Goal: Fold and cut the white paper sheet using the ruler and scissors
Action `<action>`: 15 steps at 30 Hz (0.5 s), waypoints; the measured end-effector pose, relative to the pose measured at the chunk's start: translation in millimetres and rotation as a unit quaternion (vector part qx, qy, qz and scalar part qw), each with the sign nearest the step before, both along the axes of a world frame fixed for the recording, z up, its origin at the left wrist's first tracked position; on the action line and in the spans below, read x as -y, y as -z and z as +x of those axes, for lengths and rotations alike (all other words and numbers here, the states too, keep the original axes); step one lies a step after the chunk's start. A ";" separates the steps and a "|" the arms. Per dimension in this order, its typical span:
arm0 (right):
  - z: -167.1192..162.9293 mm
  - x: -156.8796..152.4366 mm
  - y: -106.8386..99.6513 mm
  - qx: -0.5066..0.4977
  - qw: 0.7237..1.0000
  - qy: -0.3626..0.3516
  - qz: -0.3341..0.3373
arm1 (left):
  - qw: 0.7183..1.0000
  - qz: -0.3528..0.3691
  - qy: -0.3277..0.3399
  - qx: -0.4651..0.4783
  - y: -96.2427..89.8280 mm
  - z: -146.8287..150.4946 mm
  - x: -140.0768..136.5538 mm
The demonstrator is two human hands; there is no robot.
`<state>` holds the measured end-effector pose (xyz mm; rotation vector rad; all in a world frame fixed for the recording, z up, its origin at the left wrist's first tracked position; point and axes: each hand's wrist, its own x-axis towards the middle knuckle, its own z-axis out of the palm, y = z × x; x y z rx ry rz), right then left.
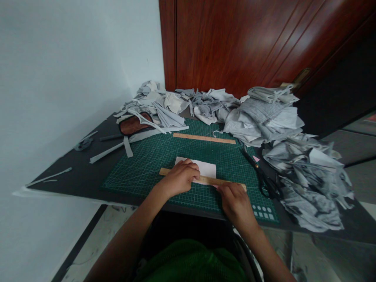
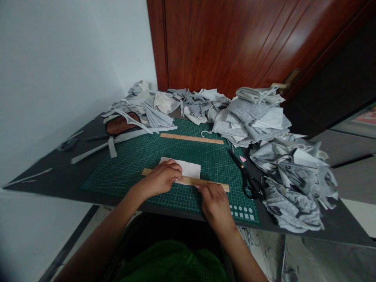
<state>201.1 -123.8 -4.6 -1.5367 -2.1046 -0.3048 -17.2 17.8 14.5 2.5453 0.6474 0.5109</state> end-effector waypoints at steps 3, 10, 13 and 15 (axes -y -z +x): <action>-0.5 -0.5 0.1 -0.006 1.000 0.004 0.002 | 1.000 -0.001 0.002 0.003 1.6 0.3 -0.2; -1.0 -0.5 -1.2 0.008 1.000 0.008 0.010 | 1.000 0.001 0.010 -0.005 2.5 -1.8 0.0; -1.4 0.1 -1.4 0.009 1.000 0.008 0.003 | 1.000 0.002 0.014 -0.011 -0.3 -1.9 0.9; -1.8 0.5 -1.2 0.011 1.000 0.011 -0.006 | 1.000 0.002 0.010 -0.013 -1.2 -1.4 1.2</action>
